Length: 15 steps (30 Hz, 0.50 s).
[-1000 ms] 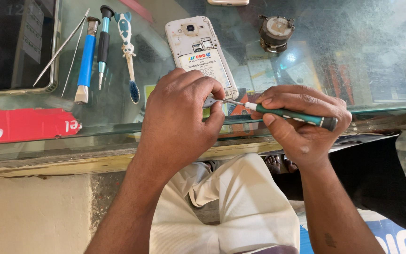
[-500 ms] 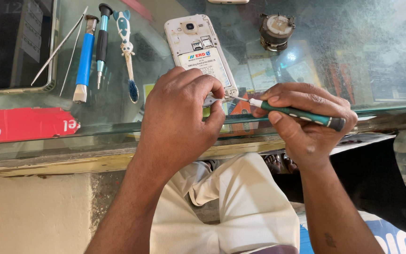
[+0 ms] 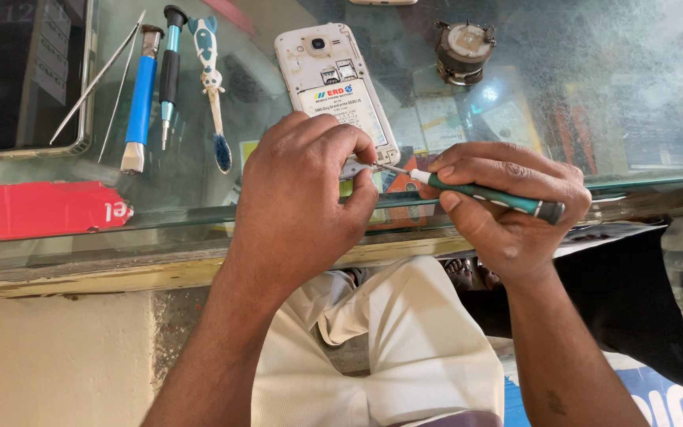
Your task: The person removes the back cover of a white Samsung smartphone and uses a screwdriver to unscrew and remove screws from the internal frame. The back cover is placed on the glass counter, and the phone remains open with the battery and internal components visible.
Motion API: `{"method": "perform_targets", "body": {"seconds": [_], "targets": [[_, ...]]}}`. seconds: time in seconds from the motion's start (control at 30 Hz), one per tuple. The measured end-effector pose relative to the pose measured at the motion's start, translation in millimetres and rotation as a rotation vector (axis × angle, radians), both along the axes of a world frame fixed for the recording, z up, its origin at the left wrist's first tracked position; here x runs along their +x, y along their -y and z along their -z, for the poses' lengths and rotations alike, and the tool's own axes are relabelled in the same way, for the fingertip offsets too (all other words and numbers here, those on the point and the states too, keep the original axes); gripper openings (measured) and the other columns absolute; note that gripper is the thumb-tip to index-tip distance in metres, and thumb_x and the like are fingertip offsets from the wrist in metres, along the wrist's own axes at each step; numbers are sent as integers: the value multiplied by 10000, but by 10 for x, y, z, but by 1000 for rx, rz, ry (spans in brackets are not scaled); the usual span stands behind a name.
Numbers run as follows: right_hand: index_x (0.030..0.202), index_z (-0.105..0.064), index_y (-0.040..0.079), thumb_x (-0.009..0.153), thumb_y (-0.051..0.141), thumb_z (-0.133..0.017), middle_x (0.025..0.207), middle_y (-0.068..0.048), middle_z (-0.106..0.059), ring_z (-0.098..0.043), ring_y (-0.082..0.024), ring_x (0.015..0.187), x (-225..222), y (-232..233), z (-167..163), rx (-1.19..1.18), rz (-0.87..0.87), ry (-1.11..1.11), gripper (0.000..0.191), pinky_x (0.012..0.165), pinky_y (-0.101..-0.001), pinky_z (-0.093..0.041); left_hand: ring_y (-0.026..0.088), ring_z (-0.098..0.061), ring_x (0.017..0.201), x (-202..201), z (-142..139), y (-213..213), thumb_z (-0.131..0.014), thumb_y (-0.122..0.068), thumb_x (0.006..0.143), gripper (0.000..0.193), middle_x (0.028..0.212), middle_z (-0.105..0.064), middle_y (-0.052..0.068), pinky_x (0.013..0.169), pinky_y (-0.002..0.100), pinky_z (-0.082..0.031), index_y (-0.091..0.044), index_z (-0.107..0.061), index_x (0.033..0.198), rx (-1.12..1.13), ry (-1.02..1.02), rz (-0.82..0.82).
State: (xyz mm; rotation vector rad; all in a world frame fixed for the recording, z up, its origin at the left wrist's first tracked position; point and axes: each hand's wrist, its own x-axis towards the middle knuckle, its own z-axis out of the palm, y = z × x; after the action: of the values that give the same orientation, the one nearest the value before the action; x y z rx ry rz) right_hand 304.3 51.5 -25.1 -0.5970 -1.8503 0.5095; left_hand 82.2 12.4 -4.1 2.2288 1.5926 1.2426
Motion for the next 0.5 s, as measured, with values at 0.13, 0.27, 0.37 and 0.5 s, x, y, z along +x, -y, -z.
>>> {"method": "perform_targets", "body": {"seconds": [0.13, 0.27, 0.37, 0.5], "targets": [[1058, -755, -4, 940, 124, -829, 1016, -170, -759, -790, -211, 841, 18, 13, 10, -38, -2, 0, 190, 727, -288, -665, 312, -634, 899, -8, -4, -5, -683, -93, 814, 65, 868, -680, 83, 824, 465, -497, -65, -665, 870, -5, -5, -1], [1027, -737, -3, 916, 134, -807, 1025, -162, -744, -775, -217, 836, 19, 24, -10, -31, 9, 0, 190, 723, -294, -655, 311, -632, 896, -10, 2, -7, -687, -96, 820, 60, 865, -678, 82, 826, 464, -498, -67, -666, 867, -7, -11, -3], [1029, -735, -2, 928, 137, -800, 1022, -154, -743, -778, -211, 834, 11, 23, -15, -48, -13, -16, 184, 724, -294, -669, 307, -636, 904, -9, 9, -1, -687, -98, 823, 70, 877, -684, 78, 826, 463, -498, -68, -673, 884, -4, -5, 1], [1053, -747, -11, 951, 115, -820, 1012, -166, -758, -793, -216, 835, -6, 23, 4, -62, -25, -16, 177, 721, -293, -677, 311, -637, 915, -10, 16, -4, -686, -97, 827, 78, 890, -688, 82, 836, 465, -499, -66, -680, 898, 6, -8, 0]]}}
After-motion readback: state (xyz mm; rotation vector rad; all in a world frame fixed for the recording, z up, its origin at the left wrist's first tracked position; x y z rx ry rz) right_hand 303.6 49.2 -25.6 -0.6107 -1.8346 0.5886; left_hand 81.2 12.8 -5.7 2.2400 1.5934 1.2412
